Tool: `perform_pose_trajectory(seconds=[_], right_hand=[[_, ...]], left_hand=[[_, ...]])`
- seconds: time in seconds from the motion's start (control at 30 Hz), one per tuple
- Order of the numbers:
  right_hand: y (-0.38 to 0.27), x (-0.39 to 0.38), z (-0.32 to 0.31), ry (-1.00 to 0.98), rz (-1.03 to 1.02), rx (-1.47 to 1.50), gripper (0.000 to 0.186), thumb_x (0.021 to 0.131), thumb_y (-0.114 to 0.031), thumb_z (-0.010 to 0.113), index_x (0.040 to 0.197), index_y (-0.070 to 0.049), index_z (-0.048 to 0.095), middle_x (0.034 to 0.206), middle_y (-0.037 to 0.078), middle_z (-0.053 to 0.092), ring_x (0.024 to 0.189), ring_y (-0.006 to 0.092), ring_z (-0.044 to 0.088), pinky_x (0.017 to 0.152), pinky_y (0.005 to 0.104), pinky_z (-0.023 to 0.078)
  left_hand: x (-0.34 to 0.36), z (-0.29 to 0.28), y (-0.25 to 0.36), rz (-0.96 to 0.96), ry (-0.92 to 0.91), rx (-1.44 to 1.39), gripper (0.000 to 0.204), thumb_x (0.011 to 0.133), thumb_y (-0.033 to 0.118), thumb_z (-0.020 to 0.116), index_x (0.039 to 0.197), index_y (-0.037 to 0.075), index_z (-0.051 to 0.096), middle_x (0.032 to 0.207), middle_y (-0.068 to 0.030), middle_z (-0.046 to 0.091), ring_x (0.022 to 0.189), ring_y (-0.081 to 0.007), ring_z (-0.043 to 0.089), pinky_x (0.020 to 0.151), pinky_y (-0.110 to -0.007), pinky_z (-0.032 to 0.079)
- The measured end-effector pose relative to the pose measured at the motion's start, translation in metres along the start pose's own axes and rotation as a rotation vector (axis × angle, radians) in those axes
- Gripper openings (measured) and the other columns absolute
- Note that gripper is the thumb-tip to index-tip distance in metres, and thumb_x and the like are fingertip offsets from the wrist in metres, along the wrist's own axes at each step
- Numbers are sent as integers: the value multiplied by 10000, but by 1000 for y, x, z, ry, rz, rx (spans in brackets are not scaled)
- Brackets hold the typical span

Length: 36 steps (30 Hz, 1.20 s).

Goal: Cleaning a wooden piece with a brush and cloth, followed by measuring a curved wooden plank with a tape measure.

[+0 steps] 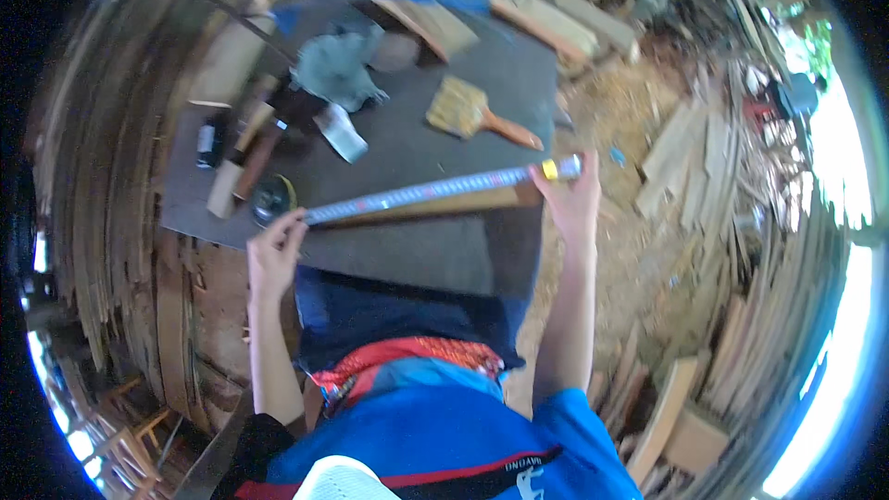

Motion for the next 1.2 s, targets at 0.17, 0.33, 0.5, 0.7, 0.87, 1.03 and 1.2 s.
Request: perform_pose_trajectory(seconds=[0.17,0.33,0.5,0.7,0.87,1.03,1.2], right_hand=[[7,-7,-7,-45,82,38,531,794,-116,921,1165,-26,552,996,41,564,922,151,546,835,318,489],[-3,1,-5,-77,80,-3,534,783,-114,924,1157,-30,554,958,70,606,880,173,579,820,338,504],[1,5,-8,-78,73,-60,573,759,-128,940,1169,-22,554,933,110,654,851,214,614,796,375,519],[-11,1,-9,-94,65,-90,569,760,-138,940,1166,-34,556,932,85,631,839,191,601,775,360,508],[-10,-1,-8,-90,57,-115,552,776,-94,922,1177,-42,546,992,77,596,898,186,580,815,353,501],[4,1,-7,-91,43,-49,587,812,-91,907,1237,-37,506,1043,94,574,930,182,576,833,330,509],[7,0,-2,-100,106,15,585,785,-84,910,1216,-43,517,1042,88,563,958,202,540,863,353,484]], left_hand=[[-4,3,7,-18,-17,6,237,943,147,773,1171,85,785,1015,-130,799,772,-212,754,715,-340,581],[-8,-2,6,-2,26,65,236,948,234,770,1170,159,794,1017,-128,790,816,-298,765,766,-391,600],[-7,-2,10,37,67,84,240,953,247,762,1179,173,794,1023,-109,794,825,-311,763,766,-401,604],[-6,-5,12,99,68,118,231,952,246,764,1169,172,796,980,-113,791,818,-308,761,757,-404,598],[-9,-8,14,130,122,137,215,948,223,772,1149,154,802,923,-126,782,787,-292,764,725,-395,591],[-3,-2,7,143,94,102,237,945,236,775,1173,174,795,930,-126,783,774,-281,767,722,-393,598],[-6,-5,4,141,106,124,238,942,255,780,1170,189,799,920,-119,782,758,-269,765,711,-386,600]])
Point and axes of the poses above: each hand's wrist, its own x-axis towards the middle knuckle, its own z-axis out of the palm, y = z × x, the point moved 7 cm from there along x, towards the middle knuckle
